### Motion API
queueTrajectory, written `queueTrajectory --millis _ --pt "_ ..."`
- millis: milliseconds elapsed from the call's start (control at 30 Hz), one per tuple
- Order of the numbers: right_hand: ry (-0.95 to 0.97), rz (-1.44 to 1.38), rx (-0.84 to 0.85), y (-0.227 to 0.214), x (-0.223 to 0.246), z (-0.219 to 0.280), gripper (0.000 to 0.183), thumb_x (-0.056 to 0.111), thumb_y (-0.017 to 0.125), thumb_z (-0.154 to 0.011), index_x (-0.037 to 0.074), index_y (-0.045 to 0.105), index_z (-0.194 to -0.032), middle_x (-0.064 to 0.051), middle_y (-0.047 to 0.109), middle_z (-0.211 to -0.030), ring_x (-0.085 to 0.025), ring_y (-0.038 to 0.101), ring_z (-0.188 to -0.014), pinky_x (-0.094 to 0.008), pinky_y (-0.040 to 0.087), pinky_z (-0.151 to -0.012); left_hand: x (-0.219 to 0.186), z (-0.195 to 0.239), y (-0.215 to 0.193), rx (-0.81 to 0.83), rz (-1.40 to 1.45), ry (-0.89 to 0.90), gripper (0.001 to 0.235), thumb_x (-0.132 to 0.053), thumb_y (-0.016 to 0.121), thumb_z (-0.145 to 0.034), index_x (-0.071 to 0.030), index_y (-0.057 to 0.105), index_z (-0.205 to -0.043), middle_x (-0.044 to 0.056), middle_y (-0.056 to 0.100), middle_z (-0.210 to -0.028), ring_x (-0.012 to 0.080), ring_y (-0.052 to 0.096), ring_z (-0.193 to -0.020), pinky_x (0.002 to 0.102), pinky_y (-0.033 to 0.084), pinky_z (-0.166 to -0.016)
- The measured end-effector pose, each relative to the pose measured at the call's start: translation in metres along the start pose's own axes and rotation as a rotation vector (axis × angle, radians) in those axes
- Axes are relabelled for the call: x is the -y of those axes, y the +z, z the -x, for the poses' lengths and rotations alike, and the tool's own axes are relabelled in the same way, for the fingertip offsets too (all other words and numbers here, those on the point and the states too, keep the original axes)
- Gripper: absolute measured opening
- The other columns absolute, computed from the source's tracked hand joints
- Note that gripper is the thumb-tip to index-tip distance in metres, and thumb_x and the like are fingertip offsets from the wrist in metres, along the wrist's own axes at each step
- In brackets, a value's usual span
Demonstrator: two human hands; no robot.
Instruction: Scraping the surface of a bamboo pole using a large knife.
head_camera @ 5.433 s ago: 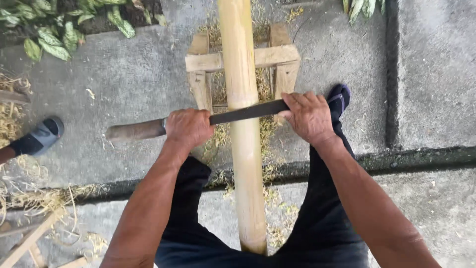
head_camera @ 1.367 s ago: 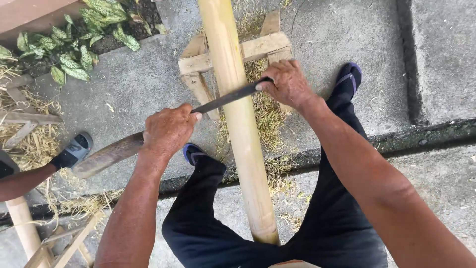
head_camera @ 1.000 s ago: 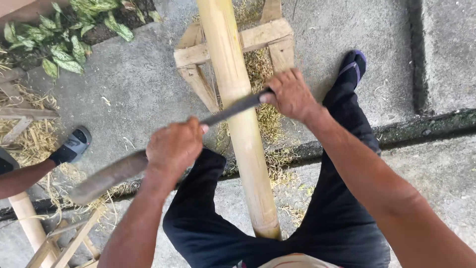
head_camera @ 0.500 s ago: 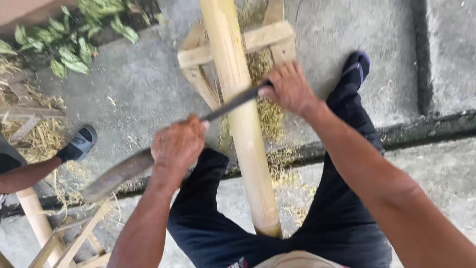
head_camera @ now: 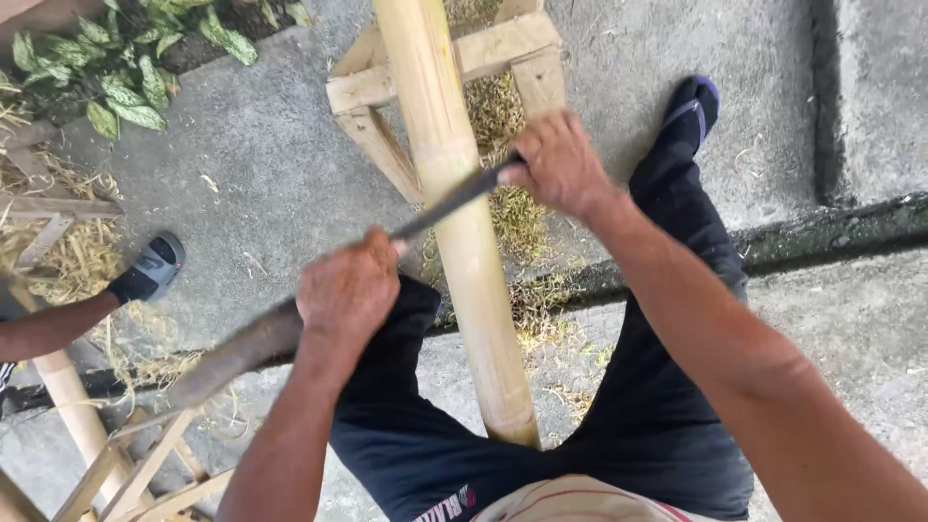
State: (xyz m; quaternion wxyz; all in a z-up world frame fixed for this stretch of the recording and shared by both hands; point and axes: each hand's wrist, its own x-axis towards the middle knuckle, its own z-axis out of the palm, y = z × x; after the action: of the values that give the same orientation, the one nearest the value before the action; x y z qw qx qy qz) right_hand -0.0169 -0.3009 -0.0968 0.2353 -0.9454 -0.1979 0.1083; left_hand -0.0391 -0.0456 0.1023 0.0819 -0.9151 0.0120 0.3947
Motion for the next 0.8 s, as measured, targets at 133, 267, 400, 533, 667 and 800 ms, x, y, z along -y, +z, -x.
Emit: queueTrajectory --millis 133,267,400,533,667,800 --pt "0.044 0.051 0.072 0.039 0.017 0.076 0.065 0.069 0.039 -0.095 0.013 0.069 -0.109 -0.012 0.063 -0.111 -0.029 0.053 -0.117 -0.050 0.034 -0.110 0.002 0.031 0.054 -0.041 0.027 0.071 0.038 -0.048 0.046 -0.103 -0.014 0.063 -0.098 0.017 0.074 -0.081 0.0402 0.074 -0.080 0.055 0.058 -0.073" --pt "0.039 -0.104 0.009 0.045 0.016 0.104 0.070 0.072 0.037 -0.092 0.013 0.069 -0.110 -0.010 0.063 -0.107 -0.030 0.054 -0.114 -0.049 0.036 -0.107 0.002 0.033 0.070 -0.045 0.039 0.156 0.036 -0.047 0.049 -0.100 -0.013 0.062 -0.095 0.016 0.074 -0.081 0.0404 0.074 -0.079 0.056 0.058 -0.072" --pt "0.064 -0.103 0.110 0.040 0.000 0.049 0.066 0.071 0.041 -0.088 0.015 0.069 -0.107 -0.010 0.062 -0.105 -0.027 0.055 -0.109 -0.048 0.038 -0.105 0.000 0.010 0.026 -0.055 0.023 0.105 0.037 -0.047 0.045 -0.104 -0.014 0.064 -0.100 0.016 0.075 -0.084 0.0396 0.075 -0.081 0.056 0.057 -0.074" --pt "0.030 -0.040 -0.007 0.015 -0.019 -0.012 0.071 0.073 0.044 -0.095 0.009 0.067 -0.114 -0.013 0.060 -0.106 -0.031 0.054 -0.109 -0.049 0.038 -0.107 0.002 -0.025 -0.010 -0.100 0.000 0.096 0.043 -0.047 0.041 -0.109 -0.012 0.065 -0.103 0.015 0.075 -0.085 0.0358 0.076 -0.082 0.053 0.058 -0.073" --pt "-0.032 -0.029 -0.170 0.028 -0.014 0.011 0.073 0.073 0.045 -0.098 0.005 0.066 -0.113 -0.014 0.060 -0.110 -0.032 0.053 -0.112 -0.050 0.036 -0.107 0.000 -0.020 -0.009 -0.164 -0.011 0.088 0.038 -0.044 0.045 -0.105 -0.012 0.066 -0.101 0.014 0.075 -0.081 0.0351 0.075 -0.082 0.053 0.056 -0.074" --pt "0.063 -0.014 -0.024 0.052 0.006 0.085 0.072 0.072 0.041 -0.094 0.007 0.066 -0.111 -0.012 0.061 -0.109 -0.031 0.053 -0.113 -0.050 0.035 -0.108 -0.006 0.021 0.044 -0.134 -0.054 0.205 0.036 -0.043 0.049 -0.104 -0.013 0.063 -0.091 0.012 0.073 -0.076 0.0328 0.075 -0.070 0.049 0.059 -0.062"
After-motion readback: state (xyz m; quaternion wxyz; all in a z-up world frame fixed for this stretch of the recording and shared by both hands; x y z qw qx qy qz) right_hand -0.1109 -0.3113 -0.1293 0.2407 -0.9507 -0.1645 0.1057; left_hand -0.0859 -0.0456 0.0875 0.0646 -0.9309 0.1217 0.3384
